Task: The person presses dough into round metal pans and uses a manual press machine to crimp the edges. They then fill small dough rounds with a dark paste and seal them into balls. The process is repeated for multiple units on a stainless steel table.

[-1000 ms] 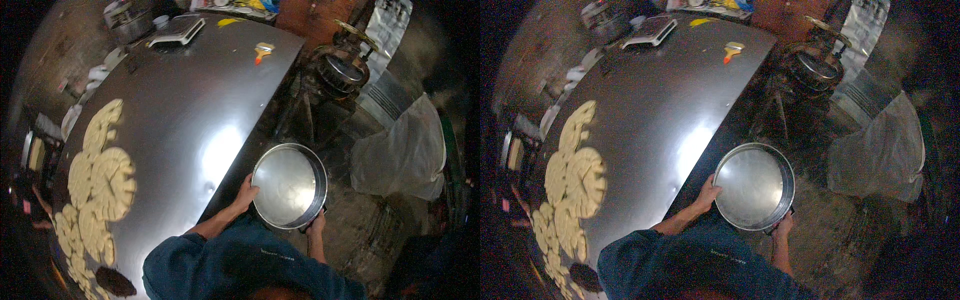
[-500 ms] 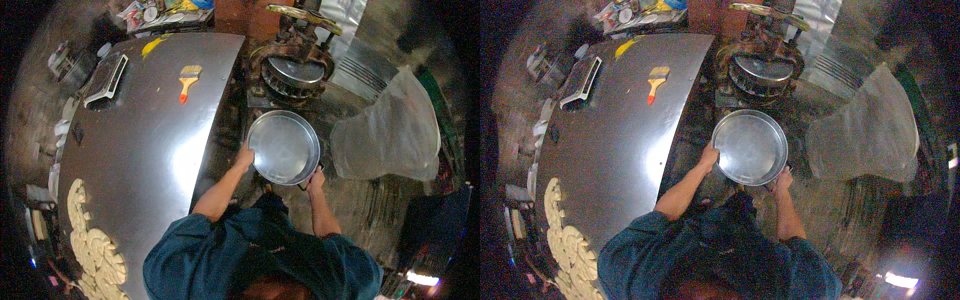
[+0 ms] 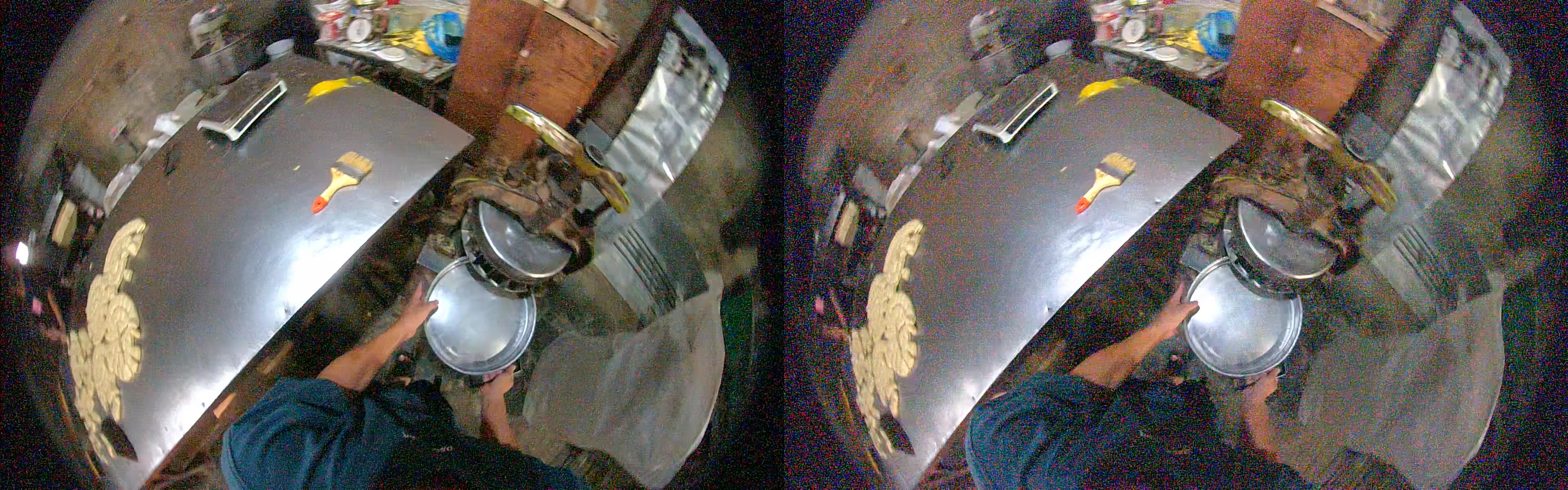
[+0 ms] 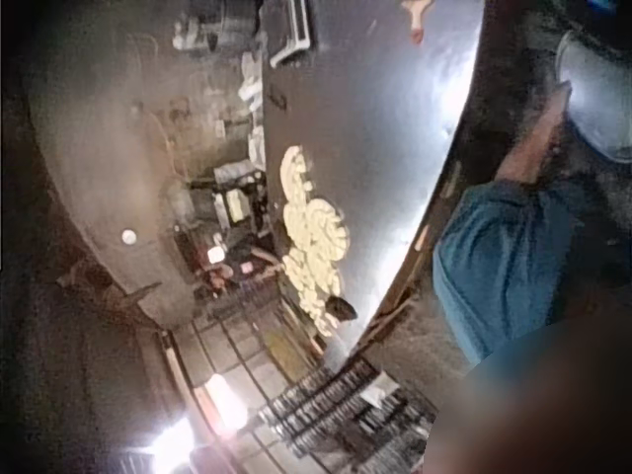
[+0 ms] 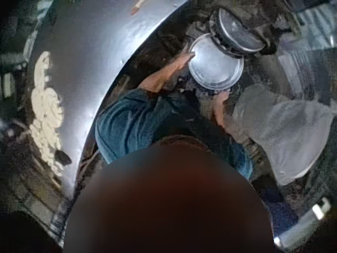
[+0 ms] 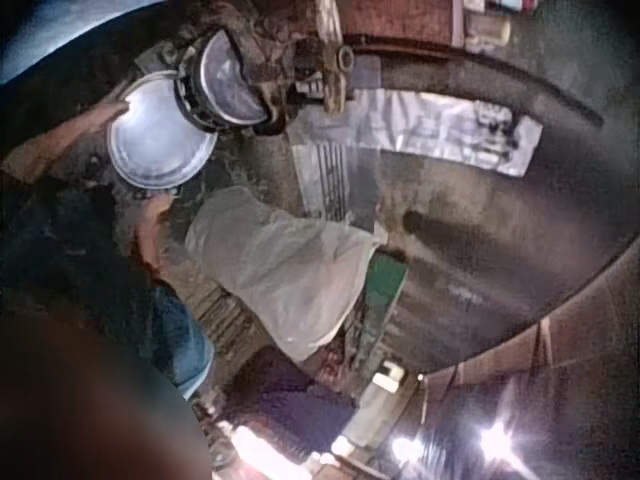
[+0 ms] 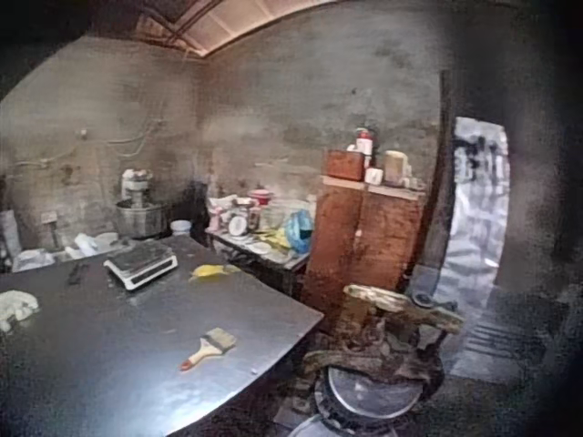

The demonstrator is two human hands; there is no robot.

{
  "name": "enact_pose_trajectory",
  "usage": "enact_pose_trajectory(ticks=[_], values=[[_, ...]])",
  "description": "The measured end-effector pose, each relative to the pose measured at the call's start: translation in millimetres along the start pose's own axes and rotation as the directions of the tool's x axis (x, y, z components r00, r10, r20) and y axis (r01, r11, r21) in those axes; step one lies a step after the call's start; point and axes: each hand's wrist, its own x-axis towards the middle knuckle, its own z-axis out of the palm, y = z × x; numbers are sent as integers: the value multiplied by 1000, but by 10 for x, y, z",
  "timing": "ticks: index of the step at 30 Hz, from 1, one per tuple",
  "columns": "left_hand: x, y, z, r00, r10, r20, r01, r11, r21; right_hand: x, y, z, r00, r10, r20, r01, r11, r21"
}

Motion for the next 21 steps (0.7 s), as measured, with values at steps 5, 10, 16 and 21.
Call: enact_pose_trajectory(ticks=[5,10,16,21], values=[[-4,-301,-560,999,36,41,-42,986,161,408,115,288,848,421,321,-493,850,186],[-1349,-903,-1754,977,90,-195,91,648,756,705,21,858,822,528,213,-568,780,262],[-4136,-3725,-3141,834,59,-549,510,299,806,1017,-197,1263,647,654,392,-753,630,191],[-4877,-4976,-1959,637,-314,-704,478,877,41,2908,-1169,1054,351,653,671,-530,729,-433]])
